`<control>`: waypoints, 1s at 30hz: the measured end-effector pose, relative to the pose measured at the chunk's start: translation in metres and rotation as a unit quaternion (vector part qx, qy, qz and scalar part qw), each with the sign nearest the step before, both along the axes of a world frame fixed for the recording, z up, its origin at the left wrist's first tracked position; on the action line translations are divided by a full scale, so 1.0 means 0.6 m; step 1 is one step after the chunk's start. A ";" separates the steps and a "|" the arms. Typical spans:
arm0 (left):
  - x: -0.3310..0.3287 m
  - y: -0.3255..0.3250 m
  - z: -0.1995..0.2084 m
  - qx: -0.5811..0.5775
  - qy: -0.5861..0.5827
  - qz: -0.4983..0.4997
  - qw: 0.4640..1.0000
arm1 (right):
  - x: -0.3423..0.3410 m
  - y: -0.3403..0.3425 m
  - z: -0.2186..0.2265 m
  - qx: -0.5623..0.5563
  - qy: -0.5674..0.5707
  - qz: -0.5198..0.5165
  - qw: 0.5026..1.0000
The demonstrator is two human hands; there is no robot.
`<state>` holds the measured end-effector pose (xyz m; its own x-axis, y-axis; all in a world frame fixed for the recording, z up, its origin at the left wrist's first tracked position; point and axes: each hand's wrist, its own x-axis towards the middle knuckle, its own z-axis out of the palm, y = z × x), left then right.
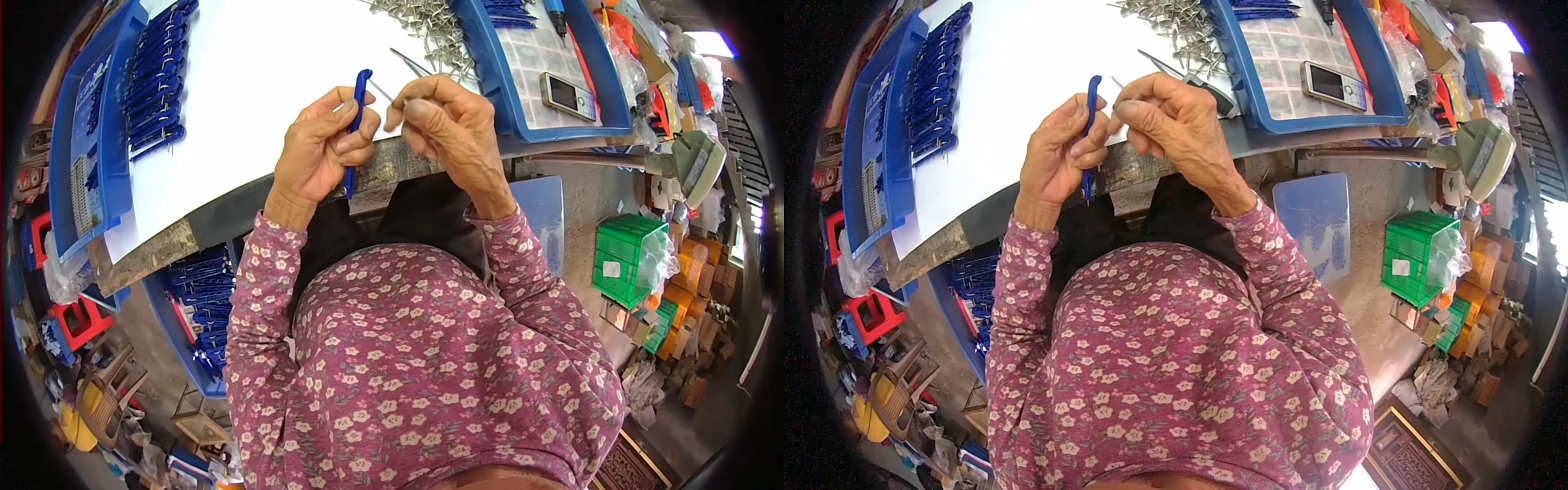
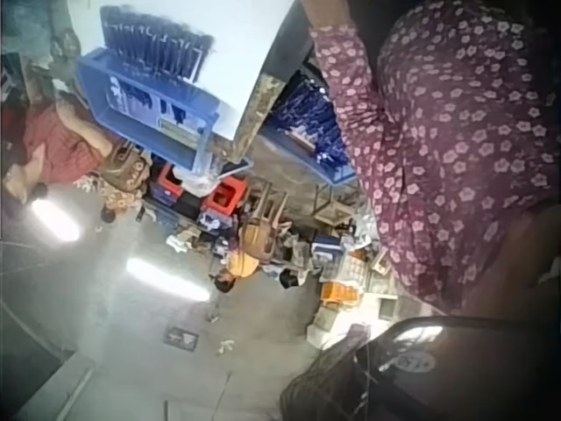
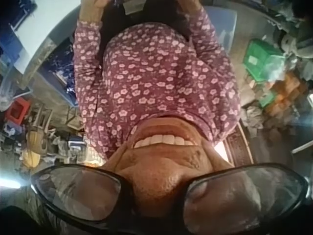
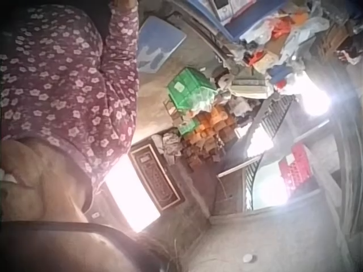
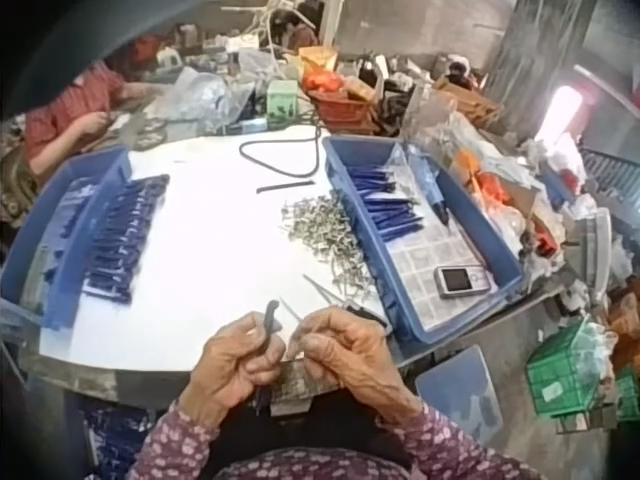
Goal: Assembling small metal pins into blue plastic components at a manual workstation.
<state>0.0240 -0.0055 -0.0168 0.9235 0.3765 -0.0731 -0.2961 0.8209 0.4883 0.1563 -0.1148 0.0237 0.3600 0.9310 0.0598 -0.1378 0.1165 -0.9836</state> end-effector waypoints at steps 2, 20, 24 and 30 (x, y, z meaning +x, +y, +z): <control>0.002 0.001 -0.004 -0.042 -0.025 -0.017 0.999 | 0.001 -0.001 0.002 -0.025 0.014 -0.001 1.000; 0.008 0.006 -0.023 -0.071 -0.046 -0.103 0.991 | 0.019 -0.004 0.007 -0.151 -0.017 0.081 0.985; 0.010 0.003 -0.020 -0.073 -0.037 -0.099 0.992 | 0.021 -0.005 0.002 -0.151 0.004 0.074 0.986; 0.010 -0.004 -0.015 -0.022 -0.001 -0.077 0.997 | 0.022 -0.009 -0.011 -0.145 0.004 0.070 0.987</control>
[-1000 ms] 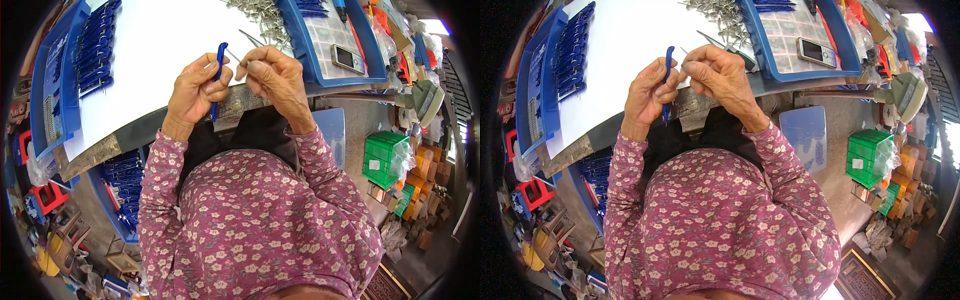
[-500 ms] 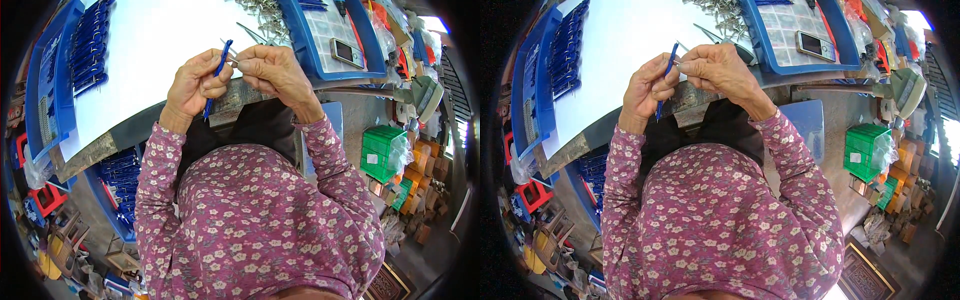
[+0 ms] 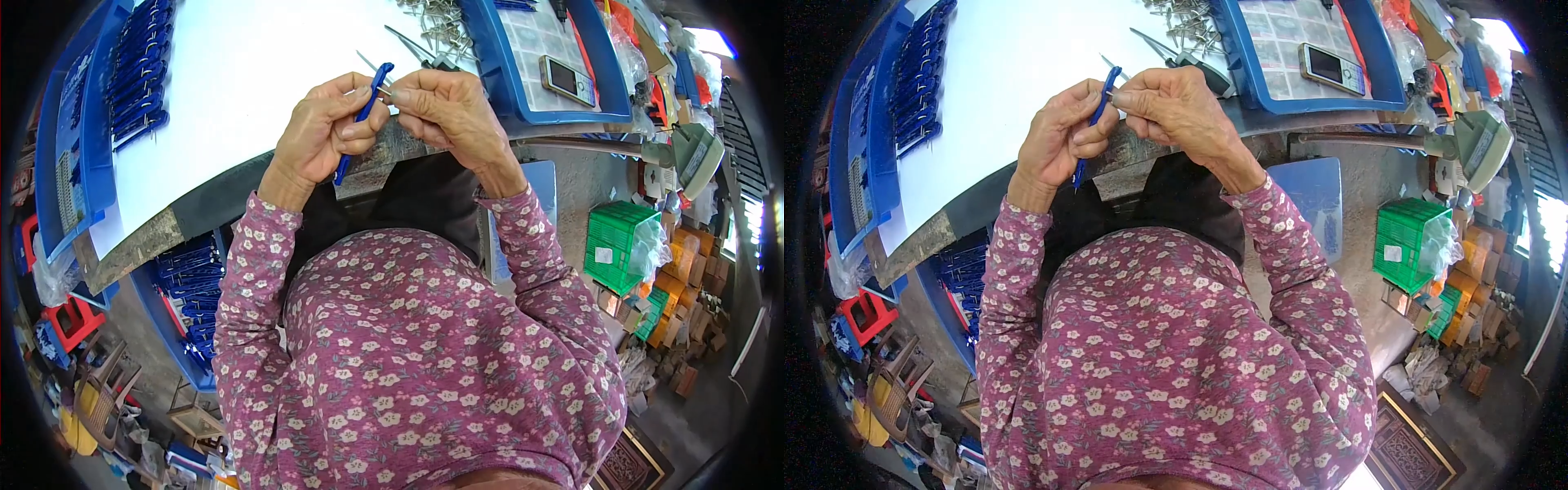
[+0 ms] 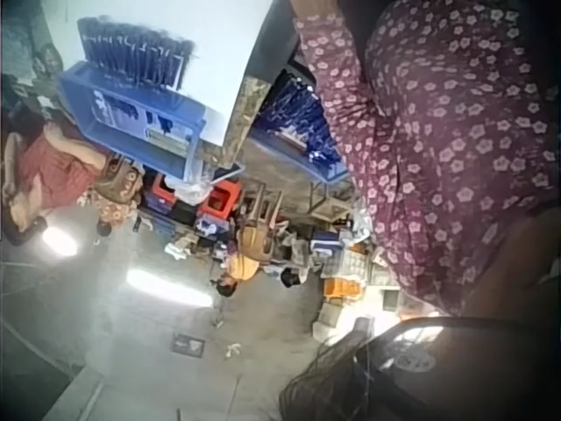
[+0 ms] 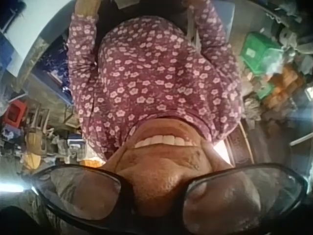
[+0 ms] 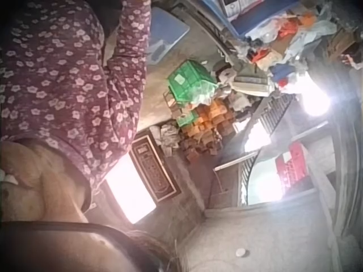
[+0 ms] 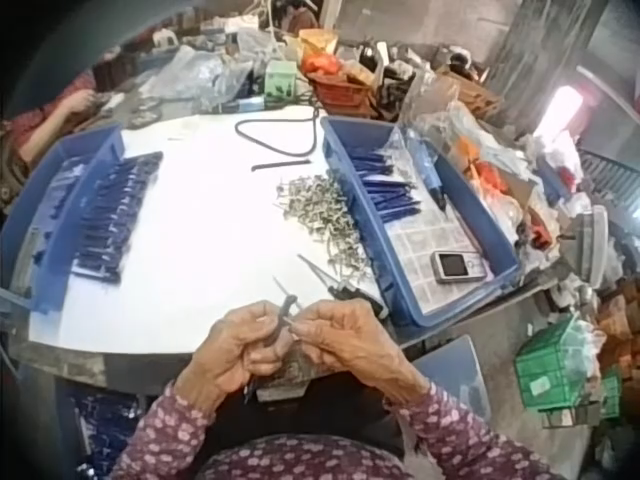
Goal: Assembling small metal pins into blue plastic components at a manual workstation.
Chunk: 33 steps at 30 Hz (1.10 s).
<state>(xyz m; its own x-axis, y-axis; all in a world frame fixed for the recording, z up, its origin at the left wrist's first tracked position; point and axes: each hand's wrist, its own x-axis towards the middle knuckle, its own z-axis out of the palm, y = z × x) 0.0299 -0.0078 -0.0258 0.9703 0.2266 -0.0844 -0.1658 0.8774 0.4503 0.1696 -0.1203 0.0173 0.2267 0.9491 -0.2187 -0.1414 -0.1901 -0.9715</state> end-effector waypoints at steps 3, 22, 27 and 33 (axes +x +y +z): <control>0.001 -0.006 0.005 0.044 0.036 0.019 0.998 | 0.003 -0.003 -0.003 0.006 0.008 0.004 1.000; 0.000 -0.026 0.015 0.249 0.105 0.038 0.962 | 0.007 -0.013 -0.010 -0.007 0.009 0.013 1.000; -0.002 -0.033 0.021 0.270 0.119 0.047 0.954 | -0.003 -0.014 -0.011 0.004 -0.007 -0.002 1.000; -0.003 -0.042 0.021 0.350 0.153 0.076 0.921 | -0.006 -0.017 -0.006 0.012 -0.064 0.007 0.998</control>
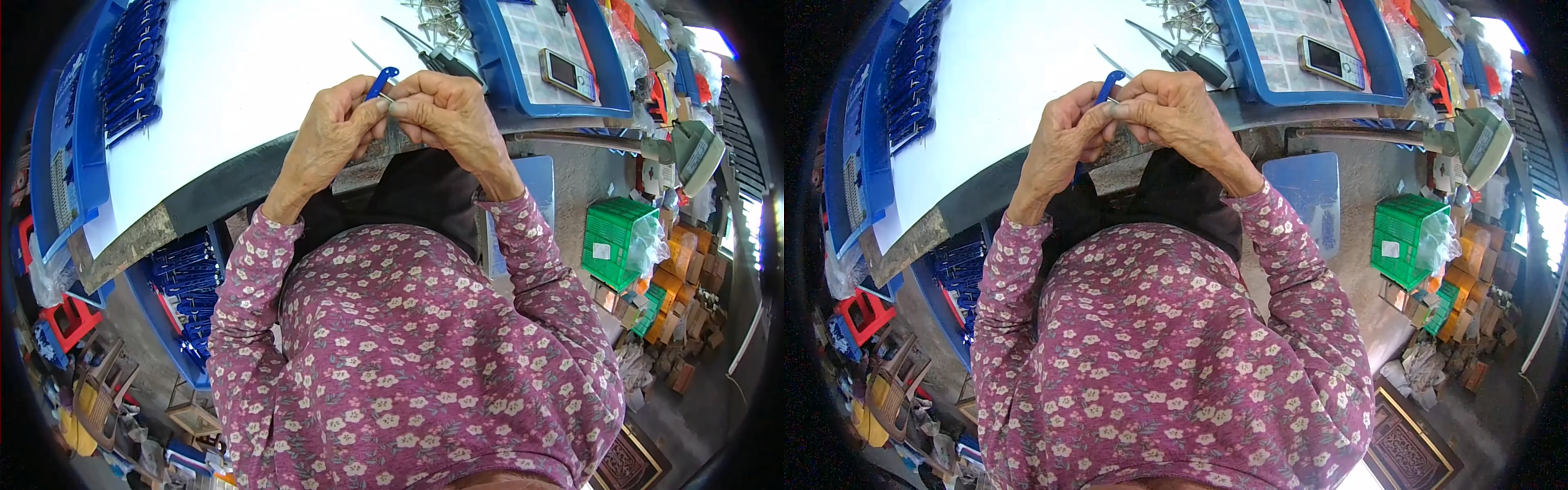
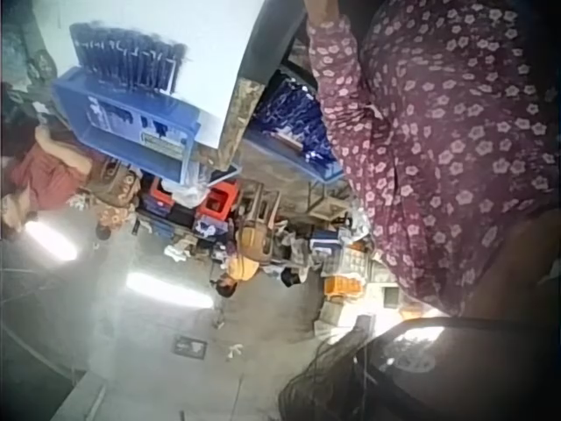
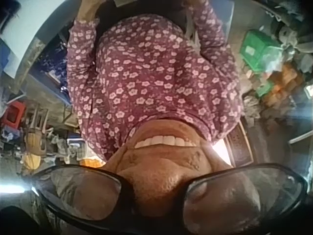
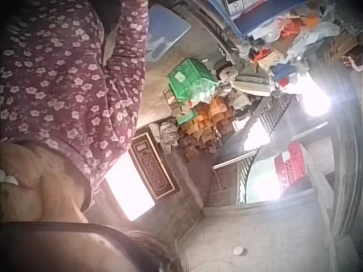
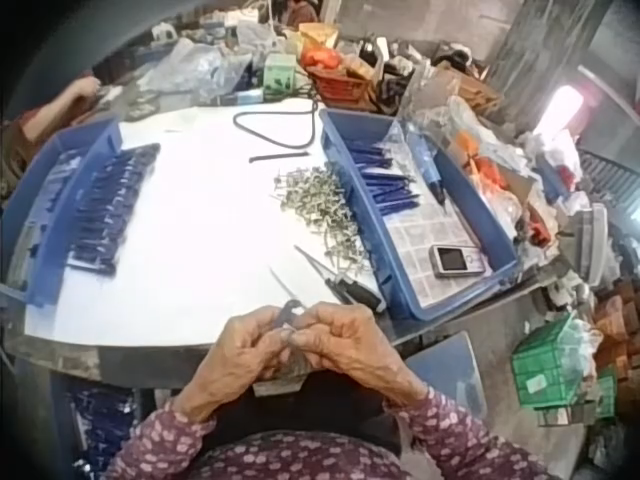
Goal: Assembling small metal pins into blue plastic components at a manual workstation.
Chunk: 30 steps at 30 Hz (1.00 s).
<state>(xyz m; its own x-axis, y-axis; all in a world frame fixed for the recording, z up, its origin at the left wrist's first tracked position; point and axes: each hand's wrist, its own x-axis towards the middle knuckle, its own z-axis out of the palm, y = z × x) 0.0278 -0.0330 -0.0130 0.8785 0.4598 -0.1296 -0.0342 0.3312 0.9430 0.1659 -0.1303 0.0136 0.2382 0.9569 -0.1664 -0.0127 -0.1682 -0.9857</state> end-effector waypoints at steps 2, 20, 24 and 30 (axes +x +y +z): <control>-0.004 0.001 -0.001 0.023 0.021 -0.008 0.999 | 0.000 -0.001 0.003 0.002 -0.025 0.017 1.000; -0.010 0.003 -0.005 -0.032 0.034 0.000 0.999 | -0.010 -0.002 -0.021 0.136 -0.519 0.075 0.840; -0.011 0.005 -0.003 -0.042 0.030 0.015 0.999 | -0.009 0.003 -0.020 0.166 -0.461 0.061 0.869; -0.017 0.012 -0.002 -0.085 0.004 0.005 0.996 | -0.010 -0.004 0.002 0.101 -0.316 0.071 0.941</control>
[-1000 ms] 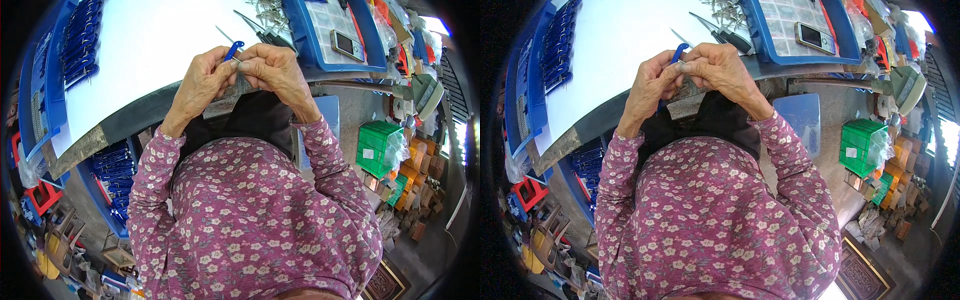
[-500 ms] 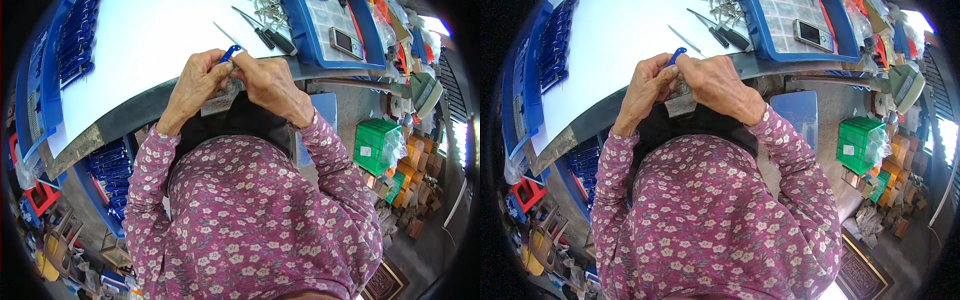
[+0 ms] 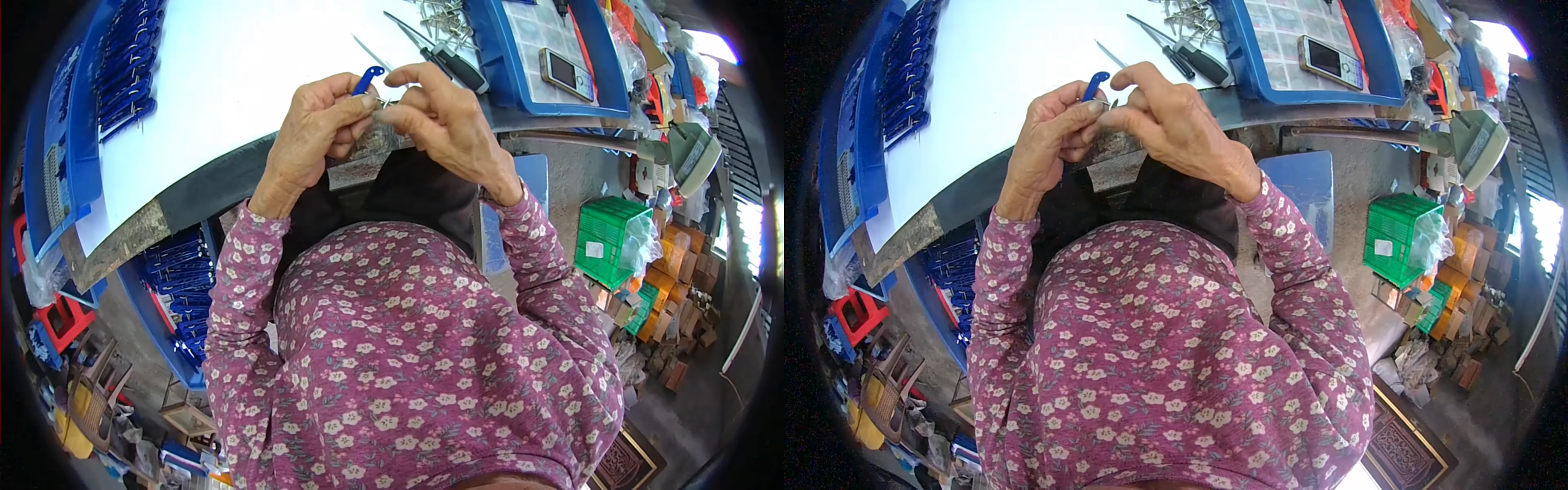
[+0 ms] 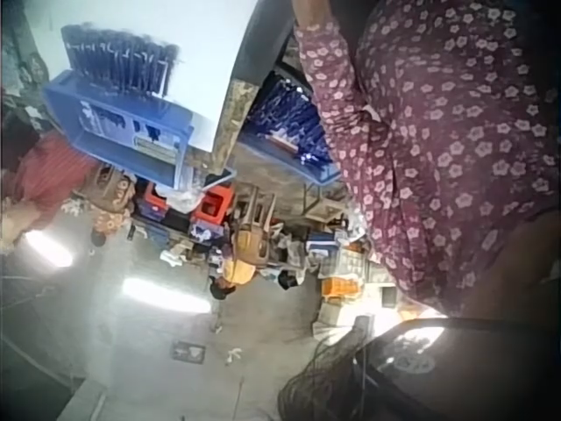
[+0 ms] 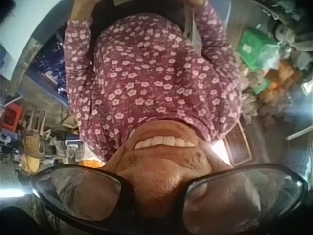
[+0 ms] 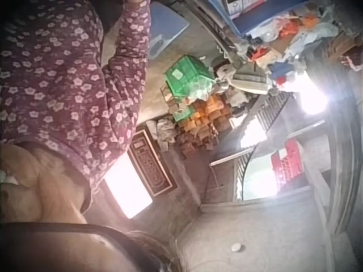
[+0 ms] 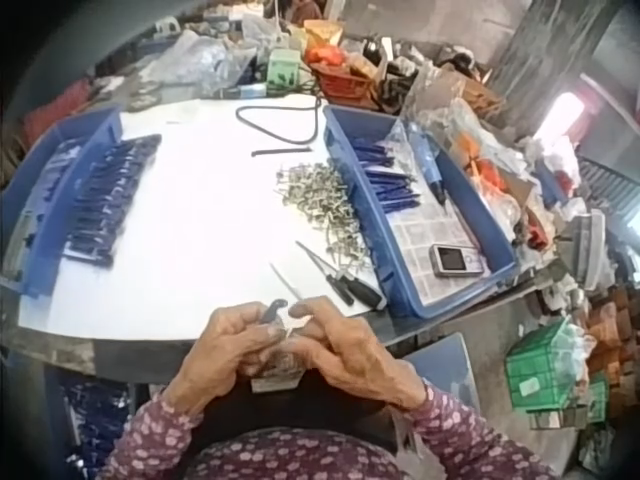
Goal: Assembling small metal pins into blue plastic components at a manual workstation.
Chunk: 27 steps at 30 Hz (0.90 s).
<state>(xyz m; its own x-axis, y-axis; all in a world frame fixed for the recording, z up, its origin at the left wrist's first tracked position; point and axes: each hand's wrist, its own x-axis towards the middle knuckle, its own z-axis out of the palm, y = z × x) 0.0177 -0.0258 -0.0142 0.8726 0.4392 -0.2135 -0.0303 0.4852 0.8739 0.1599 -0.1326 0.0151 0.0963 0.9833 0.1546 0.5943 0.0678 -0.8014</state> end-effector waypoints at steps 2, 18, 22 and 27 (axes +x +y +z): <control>-0.004 0.004 0.003 -0.006 -0.002 0.002 1.000 | -0.006 0.002 0.002 -0.044 0.171 -0.073 0.982; 0.000 -0.015 0.008 0.268 0.079 0.031 0.960 | 0.000 -0.002 -0.036 -0.171 0.578 -0.006 0.798; 0.000 -0.013 0.001 0.304 0.078 0.027 0.949 | -0.013 0.001 -0.029 -0.121 0.427 -0.064 0.894; 0.003 -0.011 0.002 0.308 0.085 0.023 0.947 | -0.022 0.002 -0.045 0.129 -0.211 -0.080 0.966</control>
<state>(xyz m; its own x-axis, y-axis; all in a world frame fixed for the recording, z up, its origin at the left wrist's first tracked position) 0.0194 -0.0321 -0.0132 0.8253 0.5633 -0.0398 0.1273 -0.1170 0.9849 0.1470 -0.1316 -0.0119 0.1181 0.8849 0.4506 0.8838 0.1132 -0.4540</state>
